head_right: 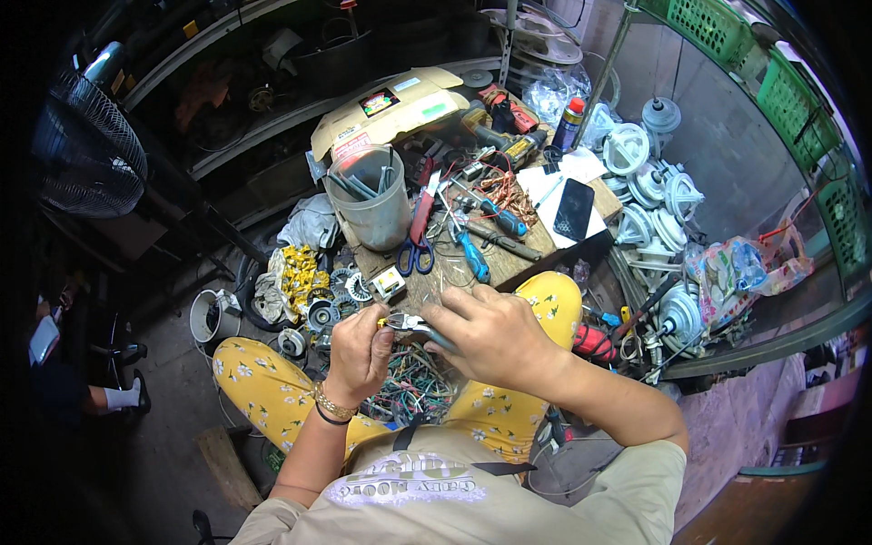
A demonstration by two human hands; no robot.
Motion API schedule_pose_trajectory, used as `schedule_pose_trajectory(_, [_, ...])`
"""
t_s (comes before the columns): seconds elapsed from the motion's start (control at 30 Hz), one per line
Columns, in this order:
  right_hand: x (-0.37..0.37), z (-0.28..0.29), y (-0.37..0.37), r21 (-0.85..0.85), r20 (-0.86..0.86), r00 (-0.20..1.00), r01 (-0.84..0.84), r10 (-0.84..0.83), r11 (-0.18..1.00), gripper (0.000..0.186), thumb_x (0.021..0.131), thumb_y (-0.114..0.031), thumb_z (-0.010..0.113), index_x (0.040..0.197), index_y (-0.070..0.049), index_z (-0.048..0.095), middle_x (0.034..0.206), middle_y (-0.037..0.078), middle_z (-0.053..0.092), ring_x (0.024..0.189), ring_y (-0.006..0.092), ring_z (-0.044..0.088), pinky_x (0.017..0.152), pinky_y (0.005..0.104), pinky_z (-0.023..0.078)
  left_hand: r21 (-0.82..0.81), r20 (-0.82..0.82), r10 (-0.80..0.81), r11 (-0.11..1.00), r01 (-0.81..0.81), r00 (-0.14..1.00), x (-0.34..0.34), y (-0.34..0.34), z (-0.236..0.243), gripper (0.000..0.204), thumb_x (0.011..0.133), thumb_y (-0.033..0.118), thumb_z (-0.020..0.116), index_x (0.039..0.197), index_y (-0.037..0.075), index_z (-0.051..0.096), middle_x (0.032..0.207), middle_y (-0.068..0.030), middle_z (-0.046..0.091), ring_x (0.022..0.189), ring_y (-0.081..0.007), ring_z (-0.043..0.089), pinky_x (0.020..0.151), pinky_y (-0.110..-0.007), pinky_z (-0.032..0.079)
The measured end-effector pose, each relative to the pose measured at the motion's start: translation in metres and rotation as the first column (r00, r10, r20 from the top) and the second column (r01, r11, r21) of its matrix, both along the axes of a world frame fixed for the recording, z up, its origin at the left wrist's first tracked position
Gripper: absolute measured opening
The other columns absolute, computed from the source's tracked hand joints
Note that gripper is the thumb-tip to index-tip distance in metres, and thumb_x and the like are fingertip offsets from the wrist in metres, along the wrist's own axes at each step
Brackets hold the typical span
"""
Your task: The person joins wires using electrical tape and handles a small electronic component with pliers.
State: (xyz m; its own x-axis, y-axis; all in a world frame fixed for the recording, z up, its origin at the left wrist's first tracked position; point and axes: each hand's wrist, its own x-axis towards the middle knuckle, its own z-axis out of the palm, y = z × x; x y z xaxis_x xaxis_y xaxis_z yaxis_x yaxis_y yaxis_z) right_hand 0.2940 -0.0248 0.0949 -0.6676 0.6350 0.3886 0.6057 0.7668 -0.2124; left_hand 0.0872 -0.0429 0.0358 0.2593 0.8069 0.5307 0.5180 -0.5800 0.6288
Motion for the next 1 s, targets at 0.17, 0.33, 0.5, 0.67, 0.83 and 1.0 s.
schedule_pose_trajectory(0.17, [0.008, -0.003, -0.002, -0.122, -0.035, 0.999, -0.033, 0.029, 0.992, 0.035, 0.074, -0.026, 0.073, 0.102, -0.009, 0.062, 0.092, 0.007, 0.058, 0.072, 0.025, 0.058, 0.062, 0.0344, 0.048, -0.074, 0.073, -0.038, 0.996, 0.043, 0.997, 0.006, -0.004, -0.004, 0.027, 0.094, 0.025, 0.045, 0.088, -0.001, 0.05, 0.068, -0.0182, 0.052, 0.063, -0.0385, 0.053, 0.056, -0.042, 0.042])
schedule_pose_trajectory(0.33, [0.005, 0.004, -0.01, -0.094, 0.13, 0.991, 0.035, -0.022, 0.995, 0.046, 0.075, -0.019, 0.069, 0.117, -0.007, 0.056, 0.107, 0.01, 0.055, 0.086, 0.0281, 0.053, 0.076, 0.0381, 0.046, -0.095, 0.158, -0.002, 0.995, 0.017, 0.988, 0.009, -0.006, -0.013, 0.03, 0.096, 0.027, 0.042, 0.088, -0.001, 0.05, 0.065, -0.0171, 0.049, 0.06, -0.0377, 0.052, 0.054, -0.041, 0.04])
schedule_pose_trajectory(0.5, [0.006, 0.0, -0.019, -0.054, 0.157, 0.986, 0.072, -0.063, 0.996, 0.053, 0.075, -0.015, 0.062, 0.126, -0.005, 0.051, 0.111, 0.011, 0.054, 0.092, 0.0288, 0.051, 0.077, 0.0402, 0.045, -0.145, 0.239, 0.001, 0.989, 0.035, 0.971, 0.014, -0.012, -0.007, 0.034, 0.097, 0.031, 0.04, 0.087, -0.001, 0.05, 0.064, -0.0155, 0.048, 0.057, -0.0358, 0.051, 0.052, -0.039, 0.039])
schedule_pose_trajectory(0.67, [0.009, -0.001, -0.021, 0.05, 0.206, 0.975, 0.072, -0.081, 0.996, 0.051, 0.076, -0.012, 0.057, 0.126, -0.004, 0.051, 0.113, 0.012, 0.054, 0.092, 0.0302, 0.051, 0.076, 0.041, 0.045, -0.175, 0.298, -0.025, 0.981, 0.081, 0.954, 0.013, -0.016, -0.01, 0.035, 0.097, 0.03, 0.042, 0.09, -0.002, 0.051, 0.063, -0.0147, 0.048, 0.056, -0.0346, 0.05, 0.052, -0.038, 0.038])
schedule_pose_trajectory(0.83, [0.007, 0.0, -0.022, 0.05, 0.201, 0.976, 0.076, -0.085, 0.996, 0.049, 0.076, -0.012, 0.057, 0.125, -0.004, 0.052, 0.109, 0.011, 0.055, 0.091, 0.0303, 0.051, 0.074, 0.0412, 0.045, -0.169, 0.211, -0.02, 0.984, 0.056, 0.977, 0.01, -0.017, -0.012, 0.034, 0.097, 0.029, 0.043, 0.093, -0.004, 0.052, 0.065, -0.0162, 0.049, 0.058, -0.0364, 0.051, 0.053, -0.039, 0.039])
schedule_pose_trajectory(1.0, [0.003, 0.006, -0.024, 0.03, 0.202, 0.975, 0.085, -0.09, 0.996, 0.049, 0.073, -0.01, 0.058, 0.122, -0.006, 0.054, 0.105, 0.009, 0.055, 0.084, 0.0262, 0.051, 0.072, 0.0377, 0.046, -0.111, 0.128, 0.03, 0.994, -0.016, 0.991, 0.012, -0.018, -0.01, 0.032, 0.096, 0.027, 0.045, 0.094, -0.004, 0.052, 0.067, -0.0179, 0.051, 0.062, -0.0387, 0.053, 0.054, -0.041, 0.04])
